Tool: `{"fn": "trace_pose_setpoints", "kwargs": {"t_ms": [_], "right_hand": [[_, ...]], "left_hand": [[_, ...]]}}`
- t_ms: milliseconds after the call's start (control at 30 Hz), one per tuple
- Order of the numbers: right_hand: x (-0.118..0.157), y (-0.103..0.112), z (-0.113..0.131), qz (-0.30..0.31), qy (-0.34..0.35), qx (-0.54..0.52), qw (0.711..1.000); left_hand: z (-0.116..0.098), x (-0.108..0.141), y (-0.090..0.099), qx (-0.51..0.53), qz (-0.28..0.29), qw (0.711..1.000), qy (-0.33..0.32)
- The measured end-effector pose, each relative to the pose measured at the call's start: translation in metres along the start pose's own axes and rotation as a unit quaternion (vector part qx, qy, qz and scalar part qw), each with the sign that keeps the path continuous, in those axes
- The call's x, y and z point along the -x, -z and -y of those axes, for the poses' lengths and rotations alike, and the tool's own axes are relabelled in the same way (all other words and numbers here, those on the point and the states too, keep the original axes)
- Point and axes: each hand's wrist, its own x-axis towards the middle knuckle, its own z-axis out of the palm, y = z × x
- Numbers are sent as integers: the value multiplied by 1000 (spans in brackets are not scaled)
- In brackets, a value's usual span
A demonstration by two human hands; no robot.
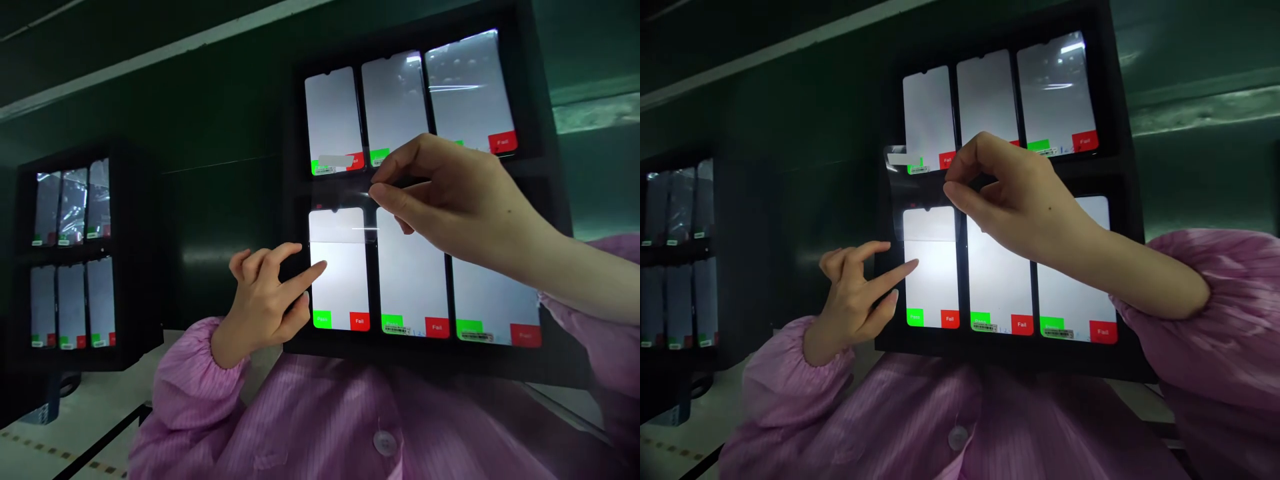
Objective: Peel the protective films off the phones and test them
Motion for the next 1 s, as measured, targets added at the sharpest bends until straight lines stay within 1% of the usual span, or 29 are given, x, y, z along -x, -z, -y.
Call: {"fn": "trace_pose_setpoints", "kwargs": {"t_ms": [100, 200, 300, 333, 367, 400, 467, 500, 533, 567, 600, 667, 700, 733, 767, 800, 867, 900, 933, 1000], "right_hand": [[4, -3, 1, -6, 23, 25, 999], [9, -5, -1, 6, 34, 14, 999], [17, -7, 0, 13, 32, 4, 999], [22, -7, 2, 30, 27, 11, 999], [28, -6, 5, 61, 20, 26, 998], [36, -4, 8, 111, 14, 49, 992], [57, 0, 15, 232, 25, 103, 967], [70, 2, 17, 268, 46, 131, 953], [84, 4, 18, 273, 80, 157, 946], [98, 5, 18, 247, 121, 186, 943], [112, 5, 17, 204, 164, 223, 939], [136, 3, 11, 129, 218, 322, 912], [146, 2, 7, 110, 228, 371, 894], [156, 1, 4, 96, 228, 411, 877], [166, 0, 1, 81, 225, 436, 868], [176, 1, -1, 53, 219, 442, 868], [196, 7, -5, -24, 190, 438, 879], [205, 11, -7, -54, 167, 444, 879], [213, 16, -9, -70, 147, 454, 876], [221, 28, -17, -82, 123, 457, 877]], "left_hand": [[-3, 11, 1, 39, 21, 999, -9], [-4, 25, 7, 96, 33, 995, -5], [-6, 36, 12, 133, 4, 991, 29], [-6, 39, 12, 142, -9, 989, 46], [-7, 41, 13, 152, -22, 986, 64], [-9, 44, 13, 162, -33, 983, 80], [-12, 50, 13, 183, -44, 978, 89], [-14, 54, 13, 188, -42, 978, 83], [-16, 58, 13, 187, -37, 979, 71], [-19, 63, 12, 181, -28, 981, 56], [-22, 68, 11, 174, -17, 984, 40], [-28, 77, 7, 159, 1, 987, 11], [-31, 80, 4, 148, 5, 989, 4], [-34, 83, 2, 131, 9, 991, 2], [-37, 85, -1, 110, 15, 994, 5], [-40, 86, -2, 88, 22, 996, 8], [-42, 88, -2, 63, 26, 998, 12], [-40, 89, -1, 67, 20, 997, 21], [-36, 89, -1, 80, 3, 996, 41], [-23, 83, -2, 128, -44, 985, 107]]}}
